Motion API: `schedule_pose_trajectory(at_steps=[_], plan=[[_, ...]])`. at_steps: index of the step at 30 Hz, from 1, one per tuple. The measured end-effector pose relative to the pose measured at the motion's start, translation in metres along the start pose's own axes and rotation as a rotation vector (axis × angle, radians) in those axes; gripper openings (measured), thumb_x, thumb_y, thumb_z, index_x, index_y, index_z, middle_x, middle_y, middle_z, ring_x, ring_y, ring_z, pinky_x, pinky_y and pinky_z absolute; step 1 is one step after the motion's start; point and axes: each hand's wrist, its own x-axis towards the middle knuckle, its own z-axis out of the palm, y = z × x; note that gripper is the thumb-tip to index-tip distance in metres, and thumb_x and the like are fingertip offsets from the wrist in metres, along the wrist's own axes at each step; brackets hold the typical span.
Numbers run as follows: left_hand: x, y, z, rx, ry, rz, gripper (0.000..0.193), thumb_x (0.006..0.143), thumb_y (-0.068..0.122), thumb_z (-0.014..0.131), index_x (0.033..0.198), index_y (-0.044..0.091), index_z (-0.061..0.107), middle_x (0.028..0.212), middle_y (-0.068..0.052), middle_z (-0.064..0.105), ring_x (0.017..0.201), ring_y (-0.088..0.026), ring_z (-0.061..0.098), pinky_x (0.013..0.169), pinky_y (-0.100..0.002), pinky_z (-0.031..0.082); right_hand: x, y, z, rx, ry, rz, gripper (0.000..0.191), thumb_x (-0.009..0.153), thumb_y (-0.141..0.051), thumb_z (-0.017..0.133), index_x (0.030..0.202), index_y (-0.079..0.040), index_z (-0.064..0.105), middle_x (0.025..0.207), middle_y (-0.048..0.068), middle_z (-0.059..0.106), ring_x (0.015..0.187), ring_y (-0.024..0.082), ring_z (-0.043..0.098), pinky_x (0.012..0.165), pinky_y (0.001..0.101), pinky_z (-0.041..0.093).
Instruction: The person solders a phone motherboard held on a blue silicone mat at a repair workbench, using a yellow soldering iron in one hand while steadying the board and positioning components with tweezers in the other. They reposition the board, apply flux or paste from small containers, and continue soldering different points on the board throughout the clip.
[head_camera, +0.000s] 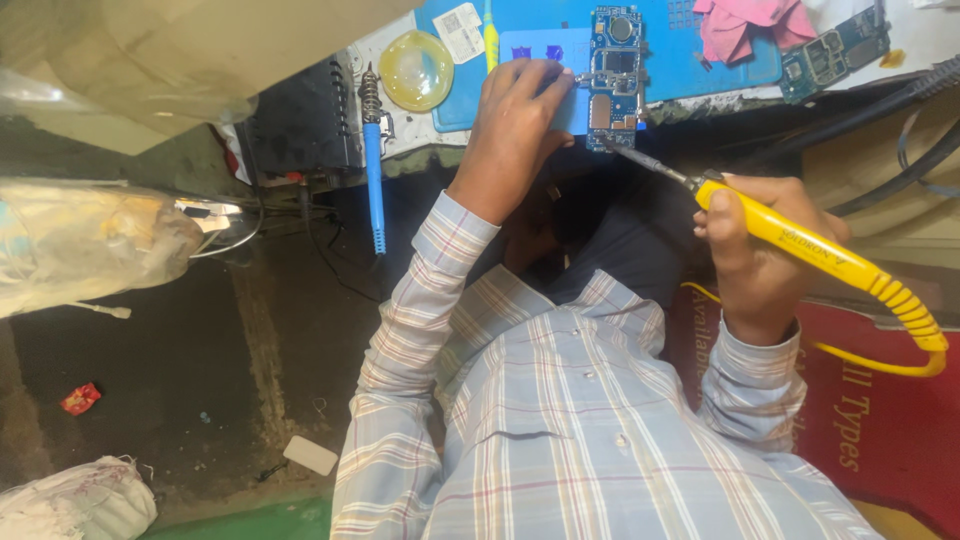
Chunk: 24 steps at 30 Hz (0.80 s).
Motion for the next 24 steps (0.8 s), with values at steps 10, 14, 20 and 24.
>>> schedule_pose_trajectory(at_steps=[10, 14, 20, 24], plan=[[-0.011, 0.003, 0.0, 0.002, -0.01, -0.003, 0.063, 0.071, 0.005, 0.087, 0.129, 0.0, 0.064, 0.129, -0.014, 0.06, 0.126, -0.038, 0.052, 0.11, -0.049, 0.041, -0.011, 0.008, -0.001, -0.008, -0.016, -0.005, 0.029, 0.119, -0.021, 0.071, 0.113, 0.007, 0.066, 0.091, 0.01, 0.072, 0.079, 0.012, 0.072, 0.078, 0.0233, 0.059], [-0.021, 0.006, -0.001, -0.011, 0.006, 0.004, 0.063, 0.072, 0.005, 0.088, 0.13, 0.0, 0.063, 0.131, -0.014, 0.06, 0.127, -0.038, 0.052, 0.11, -0.048, 0.041, -0.022, 0.018, 0.005, 0.086, 0.056, 0.045, 0.029, 0.118, -0.021, 0.074, 0.113, 0.006, 0.066, 0.095, 0.009, 0.071, 0.078, 0.011, 0.07, 0.075, 0.0228, 0.058], [-0.039, 0.01, -0.008, -0.014, -0.001, 0.009, 0.063, 0.071, 0.005, 0.088, 0.129, 0.0, 0.064, 0.13, -0.013, 0.06, 0.126, -0.038, 0.052, 0.109, -0.048, 0.041, -0.038, 0.0, 0.007, 0.1, 0.036, 0.041, 0.025, 0.116, -0.018, 0.075, 0.116, 0.006, 0.067, 0.098, 0.009, 0.071, 0.079, 0.011, 0.069, 0.075, 0.023, 0.057], [-0.044, 0.008, -0.017, -0.02, -0.029, 0.03, 0.065, 0.071, 0.004, 0.088, 0.13, 0.001, 0.062, 0.131, -0.014, 0.059, 0.126, -0.038, 0.053, 0.109, -0.048, 0.041, -0.037, -0.034, 0.002, -0.118, -0.069, -0.091, 0.018, 0.107, -0.008, 0.076, 0.115, 0.006, 0.067, 0.096, 0.013, 0.07, 0.083, 0.019, 0.069, 0.079, 0.0276, 0.054]])
